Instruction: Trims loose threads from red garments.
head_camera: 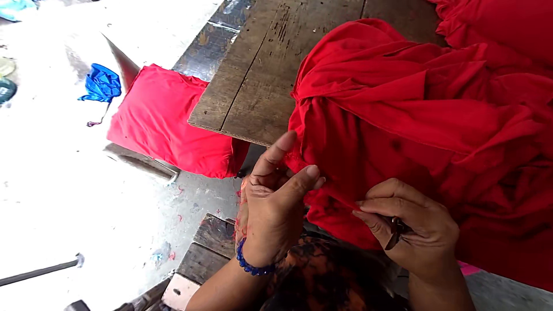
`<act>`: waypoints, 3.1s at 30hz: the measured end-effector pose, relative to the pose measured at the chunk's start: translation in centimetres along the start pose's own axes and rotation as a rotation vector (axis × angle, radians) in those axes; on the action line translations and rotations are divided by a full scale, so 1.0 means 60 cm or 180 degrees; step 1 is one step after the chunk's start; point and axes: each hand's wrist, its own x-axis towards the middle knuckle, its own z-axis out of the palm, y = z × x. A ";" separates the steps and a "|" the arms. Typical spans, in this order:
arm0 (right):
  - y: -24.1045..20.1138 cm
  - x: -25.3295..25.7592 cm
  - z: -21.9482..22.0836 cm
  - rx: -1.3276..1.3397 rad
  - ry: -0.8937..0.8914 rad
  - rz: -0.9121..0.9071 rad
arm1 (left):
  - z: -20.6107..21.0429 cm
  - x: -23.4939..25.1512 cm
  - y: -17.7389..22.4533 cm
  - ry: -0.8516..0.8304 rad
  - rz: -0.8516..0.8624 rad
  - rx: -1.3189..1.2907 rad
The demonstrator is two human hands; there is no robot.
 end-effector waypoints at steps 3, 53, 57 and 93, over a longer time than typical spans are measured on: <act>-0.009 0.004 -0.002 0.0131 0.0003 0.0312 | -0.004 -0.001 -0.006 0.0102 0.0319 0.0377; -0.046 0.006 0.020 0.0114 0.0454 0.0520 | -0.016 -0.020 -0.026 -0.0478 0.1222 0.1806; -0.047 -0.001 0.017 -0.0272 0.0283 0.0434 | -0.016 -0.022 -0.027 -0.0449 0.1126 0.1649; -0.042 -0.009 0.030 0.0069 0.0393 0.0538 | -0.027 -0.019 -0.017 -0.0513 0.1318 0.2172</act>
